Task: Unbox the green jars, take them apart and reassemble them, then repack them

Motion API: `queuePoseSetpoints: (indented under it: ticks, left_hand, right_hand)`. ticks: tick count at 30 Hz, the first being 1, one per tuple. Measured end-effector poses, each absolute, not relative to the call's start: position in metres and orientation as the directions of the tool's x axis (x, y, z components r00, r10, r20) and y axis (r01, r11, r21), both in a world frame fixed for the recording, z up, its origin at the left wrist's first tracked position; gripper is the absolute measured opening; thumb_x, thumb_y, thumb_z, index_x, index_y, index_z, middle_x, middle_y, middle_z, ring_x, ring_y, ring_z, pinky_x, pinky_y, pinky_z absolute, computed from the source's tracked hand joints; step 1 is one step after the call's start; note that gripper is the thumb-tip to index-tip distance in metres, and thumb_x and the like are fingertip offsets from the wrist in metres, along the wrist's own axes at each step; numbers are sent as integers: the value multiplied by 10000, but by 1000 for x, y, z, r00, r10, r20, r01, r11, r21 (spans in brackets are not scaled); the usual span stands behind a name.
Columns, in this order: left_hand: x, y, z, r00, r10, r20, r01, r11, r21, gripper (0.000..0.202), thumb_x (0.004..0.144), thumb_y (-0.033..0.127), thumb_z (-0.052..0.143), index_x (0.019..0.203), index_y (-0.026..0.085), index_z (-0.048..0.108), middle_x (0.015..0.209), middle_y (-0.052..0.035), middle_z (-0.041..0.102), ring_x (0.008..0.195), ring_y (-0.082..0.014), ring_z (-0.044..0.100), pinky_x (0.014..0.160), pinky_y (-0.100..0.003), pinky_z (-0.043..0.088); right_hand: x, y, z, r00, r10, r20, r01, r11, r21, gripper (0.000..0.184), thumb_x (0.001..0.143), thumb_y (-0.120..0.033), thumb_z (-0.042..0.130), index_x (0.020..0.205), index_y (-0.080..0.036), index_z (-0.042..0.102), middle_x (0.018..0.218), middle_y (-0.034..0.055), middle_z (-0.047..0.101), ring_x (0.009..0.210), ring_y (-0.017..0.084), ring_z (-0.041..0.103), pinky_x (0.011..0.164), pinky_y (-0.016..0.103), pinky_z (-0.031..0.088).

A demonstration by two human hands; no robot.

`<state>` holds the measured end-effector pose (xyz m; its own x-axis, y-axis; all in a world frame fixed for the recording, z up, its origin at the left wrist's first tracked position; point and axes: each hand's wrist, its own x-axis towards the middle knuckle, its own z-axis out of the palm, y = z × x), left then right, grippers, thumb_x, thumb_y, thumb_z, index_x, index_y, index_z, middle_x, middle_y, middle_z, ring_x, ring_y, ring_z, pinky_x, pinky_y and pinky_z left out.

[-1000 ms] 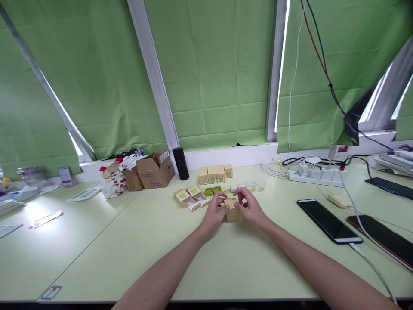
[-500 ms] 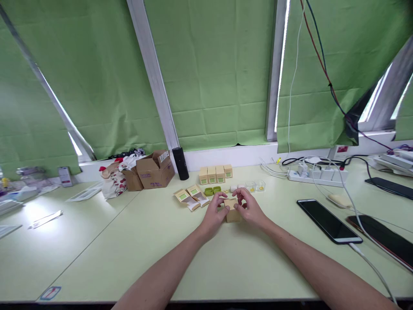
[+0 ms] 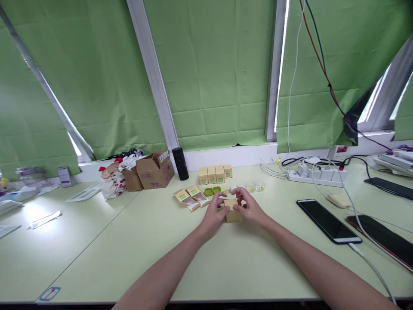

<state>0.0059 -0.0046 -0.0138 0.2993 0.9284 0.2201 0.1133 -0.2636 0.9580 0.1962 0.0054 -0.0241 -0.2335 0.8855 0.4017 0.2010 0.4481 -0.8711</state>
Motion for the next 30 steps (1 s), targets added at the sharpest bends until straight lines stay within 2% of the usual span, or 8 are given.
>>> queuePoseSetpoints:
  ticks: [3,8,12,16,20,26,30]
  left_hand:
    - [4,-1,-16,296,924,242,103,-283,954,377,879,370,680,1196,257,511,1068,-70,722,1076,-258,640,1009,-429,420]
    - [3,2,-18,235,937,258,107,-289,951,359,898,420,656,1196,267,525,1121,-81,720,1136,-272,640,1003,-422,442]
    - [2,6,-20,178,944,277,162,-306,938,293,914,380,614,1172,262,539,1090,-73,724,1127,-268,639,987,-409,430]
    - [1,12,-22,103,948,302,228,-318,920,208,928,346,564,1115,254,549,1003,-58,730,1060,-260,652,956,-404,422]
    - [0,15,-23,45,940,339,287,-337,897,153,926,298,536,1069,245,553,969,-66,740,1105,-278,655,983,-430,407]
    - [0,15,-23,53,943,330,268,-332,904,233,854,161,519,1072,240,538,1113,-88,741,1199,-275,647,1015,-447,393]
    - [1,16,-25,83,942,325,250,-335,909,316,806,121,512,1096,245,535,1166,-79,723,1210,-264,648,1013,-432,402]
  right_hand:
    - [204,7,-20,-328,879,346,168,415,-894,502,751,-275,685,1216,-280,494,1128,29,445,875,171,508,674,293,465]
    - [213,10,-15,-384,884,265,182,354,-917,664,659,-180,679,1278,-297,468,1158,29,407,891,163,514,680,291,487]
    - [215,15,-18,-336,896,290,209,371,-905,640,654,-161,657,1258,-287,489,1153,27,418,841,148,514,671,290,482]
    - [215,24,-26,-213,910,356,297,407,-864,490,710,-178,618,1184,-258,528,1110,18,458,758,130,511,709,318,477]
    - [215,26,-28,-151,906,394,339,422,-841,407,751,-199,589,1150,-249,527,1083,15,463,721,125,495,703,319,462]
    - [216,13,-16,-293,866,406,182,467,-865,524,758,-224,622,1260,-299,494,1105,18,424,772,129,495,629,265,441]
    - [213,10,-16,-347,871,348,201,431,-880,668,715,-195,658,1339,-321,456,1136,22,408,797,128,491,643,262,477]
